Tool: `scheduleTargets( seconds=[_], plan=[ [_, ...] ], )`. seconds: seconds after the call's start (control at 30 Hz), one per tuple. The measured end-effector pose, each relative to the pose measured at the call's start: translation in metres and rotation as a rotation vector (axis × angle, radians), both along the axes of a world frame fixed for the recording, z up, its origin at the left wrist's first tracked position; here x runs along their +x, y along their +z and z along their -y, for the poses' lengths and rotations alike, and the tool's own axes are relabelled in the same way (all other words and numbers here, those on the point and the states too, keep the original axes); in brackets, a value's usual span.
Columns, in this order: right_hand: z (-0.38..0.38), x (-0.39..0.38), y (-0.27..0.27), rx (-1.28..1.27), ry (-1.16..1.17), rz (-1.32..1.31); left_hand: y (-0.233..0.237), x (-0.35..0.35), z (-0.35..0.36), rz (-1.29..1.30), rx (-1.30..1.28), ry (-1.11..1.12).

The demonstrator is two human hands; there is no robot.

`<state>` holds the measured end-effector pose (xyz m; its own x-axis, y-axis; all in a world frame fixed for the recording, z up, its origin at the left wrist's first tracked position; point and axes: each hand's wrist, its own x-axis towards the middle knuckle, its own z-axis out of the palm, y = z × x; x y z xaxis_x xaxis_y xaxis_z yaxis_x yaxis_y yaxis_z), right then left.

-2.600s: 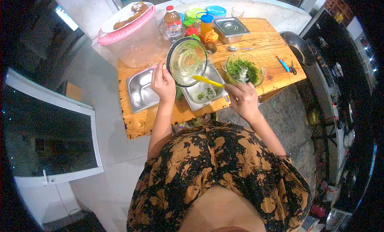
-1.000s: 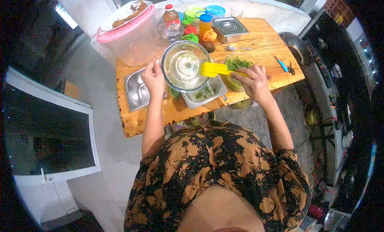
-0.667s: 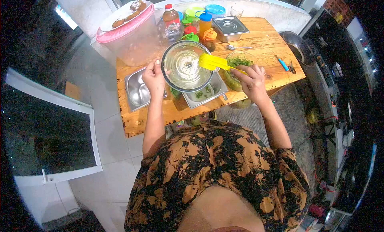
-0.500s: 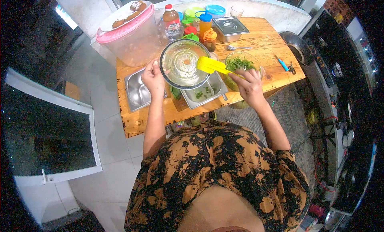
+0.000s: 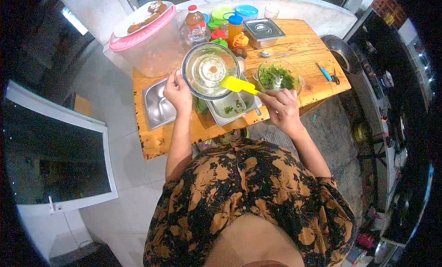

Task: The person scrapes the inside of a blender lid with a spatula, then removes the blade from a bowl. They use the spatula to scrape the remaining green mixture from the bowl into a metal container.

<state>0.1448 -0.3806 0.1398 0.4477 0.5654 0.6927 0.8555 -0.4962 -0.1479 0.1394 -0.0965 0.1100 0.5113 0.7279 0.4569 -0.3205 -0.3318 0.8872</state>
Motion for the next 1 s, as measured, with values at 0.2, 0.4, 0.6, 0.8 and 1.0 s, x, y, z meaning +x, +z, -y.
scheduleTargets(
  seconds=[0.2,0.4,0.6,0.8,1.0],
  plan=[
    [-0.009,-0.002,-0.014,-0.038,-0.008,0.043,0.003,-0.001,0.008,0.005,-0.034,-0.014],
    [-0.007,-0.009,-0.013,-0.114,-0.012,0.066,-0.010,0.003,-0.002,0.012,0.007,0.042],
    [-0.028,-0.013,-0.014,-0.038,0.086,0.080,-0.005,0.002,0.007,0.008,-0.004,0.027],
    [-0.024,-0.011,-0.020,-0.075,0.058,0.028,-0.007,0.003,0.003,0.037,0.123,0.080],
    [-0.026,-0.011,-0.013,-0.016,0.091,0.007,-0.007,0.001,0.003,-0.011,0.161,0.102]
  ],
)
